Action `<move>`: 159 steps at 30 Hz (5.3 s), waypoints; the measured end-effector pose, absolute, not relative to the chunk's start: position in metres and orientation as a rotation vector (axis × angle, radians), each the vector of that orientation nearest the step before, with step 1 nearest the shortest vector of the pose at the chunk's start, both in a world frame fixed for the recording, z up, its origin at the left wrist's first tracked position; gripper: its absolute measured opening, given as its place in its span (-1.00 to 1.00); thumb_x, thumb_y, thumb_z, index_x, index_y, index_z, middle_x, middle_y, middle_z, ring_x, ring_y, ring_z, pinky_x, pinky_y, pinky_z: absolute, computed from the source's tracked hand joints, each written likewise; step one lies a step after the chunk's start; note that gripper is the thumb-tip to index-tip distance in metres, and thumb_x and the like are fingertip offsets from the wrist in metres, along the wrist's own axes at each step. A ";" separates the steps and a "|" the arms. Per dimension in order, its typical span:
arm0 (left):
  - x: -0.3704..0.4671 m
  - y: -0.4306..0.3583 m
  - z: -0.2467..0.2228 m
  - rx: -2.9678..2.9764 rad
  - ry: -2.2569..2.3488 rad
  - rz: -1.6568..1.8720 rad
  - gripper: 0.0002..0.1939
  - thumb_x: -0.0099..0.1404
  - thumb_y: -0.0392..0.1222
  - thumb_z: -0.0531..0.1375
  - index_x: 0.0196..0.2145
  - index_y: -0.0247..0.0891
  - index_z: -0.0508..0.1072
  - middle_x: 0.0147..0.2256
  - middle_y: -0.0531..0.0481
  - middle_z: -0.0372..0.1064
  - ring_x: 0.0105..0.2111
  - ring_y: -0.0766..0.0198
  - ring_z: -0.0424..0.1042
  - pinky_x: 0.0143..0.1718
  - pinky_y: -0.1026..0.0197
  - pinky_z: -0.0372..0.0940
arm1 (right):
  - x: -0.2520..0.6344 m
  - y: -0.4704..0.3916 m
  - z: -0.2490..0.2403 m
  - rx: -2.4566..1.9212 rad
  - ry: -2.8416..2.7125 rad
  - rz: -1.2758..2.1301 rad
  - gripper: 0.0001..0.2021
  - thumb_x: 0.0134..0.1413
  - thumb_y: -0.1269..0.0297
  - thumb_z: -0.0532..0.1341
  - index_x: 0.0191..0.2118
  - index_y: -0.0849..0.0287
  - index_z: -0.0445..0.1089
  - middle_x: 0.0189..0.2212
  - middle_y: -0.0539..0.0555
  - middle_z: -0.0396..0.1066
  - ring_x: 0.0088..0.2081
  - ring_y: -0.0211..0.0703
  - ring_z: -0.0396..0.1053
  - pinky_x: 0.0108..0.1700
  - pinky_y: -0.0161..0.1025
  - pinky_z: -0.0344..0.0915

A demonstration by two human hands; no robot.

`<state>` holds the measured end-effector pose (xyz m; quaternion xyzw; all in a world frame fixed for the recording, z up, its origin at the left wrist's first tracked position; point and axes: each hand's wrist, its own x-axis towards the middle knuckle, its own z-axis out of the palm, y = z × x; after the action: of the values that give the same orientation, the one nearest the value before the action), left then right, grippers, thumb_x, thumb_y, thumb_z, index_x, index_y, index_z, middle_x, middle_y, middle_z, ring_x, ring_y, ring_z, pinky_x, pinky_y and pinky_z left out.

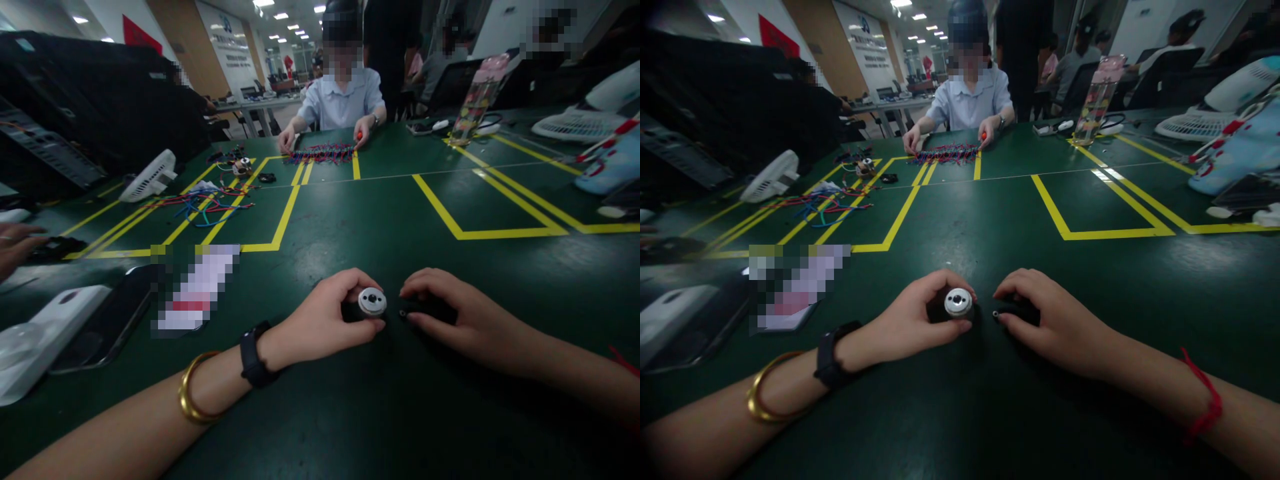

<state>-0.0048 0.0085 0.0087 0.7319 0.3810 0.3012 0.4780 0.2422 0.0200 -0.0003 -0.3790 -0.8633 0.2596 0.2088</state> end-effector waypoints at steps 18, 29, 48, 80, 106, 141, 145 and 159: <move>-0.003 0.010 0.003 1.606 0.875 0.779 -0.69 0.10 -0.37 0.30 -0.24 -0.24 0.27 -0.34 0.10 0.31 -0.33 0.34 0.37 -0.33 0.30 0.26 | 0.198 0.028 0.048 -0.830 -2.387 0.543 -0.89 0.14 0.36 0.23 -0.21 0.12 0.48 -0.13 0.12 0.37 -0.09 -0.10 0.37 -0.05 -0.15 0.32; -0.003 0.010 0.004 1.606 0.855 0.772 -0.65 0.10 -0.40 0.30 -0.17 -0.27 0.32 -0.26 0.03 0.40 -0.26 0.30 0.43 -0.24 0.27 0.32 | 0.227 0.024 0.028 -0.997 -2.328 0.666 -0.78 0.15 0.21 0.24 -0.07 0.04 0.43 -0.06 0.10 0.40 -0.05 -0.04 0.38 -0.08 -0.13 0.37; -0.004 0.009 0.006 1.660 0.906 0.750 -0.67 0.11 -0.37 0.30 -0.17 -0.28 0.33 -0.23 -0.01 0.40 -0.23 0.28 0.43 -0.20 0.23 0.32 | 0.235 0.024 0.014 -1.055 -2.470 0.769 -0.83 0.17 0.24 0.21 -0.13 0.07 0.44 -0.08 0.11 0.35 -0.05 -0.04 0.35 -0.03 -0.04 0.34; -0.005 0.009 0.007 1.676 0.919 0.739 -0.68 0.12 -0.37 0.30 -0.16 -0.30 0.34 -0.20 -0.03 0.41 -0.21 0.27 0.43 -0.18 0.22 0.32 | 0.254 0.027 0.002 -1.190 -2.180 0.968 -0.85 0.23 0.21 0.15 -0.12 0.06 0.38 -0.13 0.08 0.38 -0.11 -0.06 0.38 -0.12 -0.08 0.36; -0.004 0.011 0.003 1.696 0.909 0.755 -0.69 0.11 -0.37 0.30 -0.21 -0.26 0.30 -0.32 0.08 0.34 -0.34 0.34 0.35 -0.35 0.29 0.25 | 0.214 0.022 0.029 -0.972 -2.282 0.706 -0.81 0.16 0.23 0.24 -0.10 0.07 0.43 -0.06 0.08 0.35 -0.06 -0.12 0.35 -0.07 -0.19 0.31; -0.003 0.011 0.002 1.735 0.955 0.770 -0.72 0.08 -0.33 0.29 -0.27 -0.25 0.29 -0.37 0.10 0.29 -0.40 0.35 0.31 -0.40 0.30 0.22 | 0.194 0.026 0.048 -0.899 -2.322 0.625 -0.95 0.10 0.32 0.25 -0.30 0.14 0.44 -0.22 0.07 0.34 -0.27 -0.17 0.35 -0.23 -0.21 0.31; -0.003 0.010 0.005 1.717 0.941 0.740 -0.71 0.10 -0.34 0.29 -0.22 -0.25 0.31 -0.29 0.04 0.38 -0.31 0.28 0.39 -0.30 0.25 0.29 | 0.210 0.026 0.047 -0.932 -2.259 0.623 -0.94 0.10 0.31 0.25 -0.27 0.14 0.43 -0.26 0.05 0.34 -0.29 -0.18 0.34 -0.27 -0.24 0.30; -0.005 0.010 0.009 1.774 0.973 0.701 -0.71 0.14 -0.33 0.27 -0.17 -0.26 0.34 -0.18 -0.05 0.42 -0.18 0.19 0.44 -0.14 0.12 0.34 | 0.241 0.018 0.007 -1.097 -2.319 0.809 -0.84 0.14 0.30 0.21 -0.14 0.12 0.40 -0.20 0.10 0.39 -0.23 -0.13 0.36 -0.21 -0.18 0.34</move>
<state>-0.0050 0.0101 0.0091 0.7268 0.3988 0.2874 0.4796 0.2409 0.0182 0.0067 -0.3974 -0.8403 0.2930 0.2238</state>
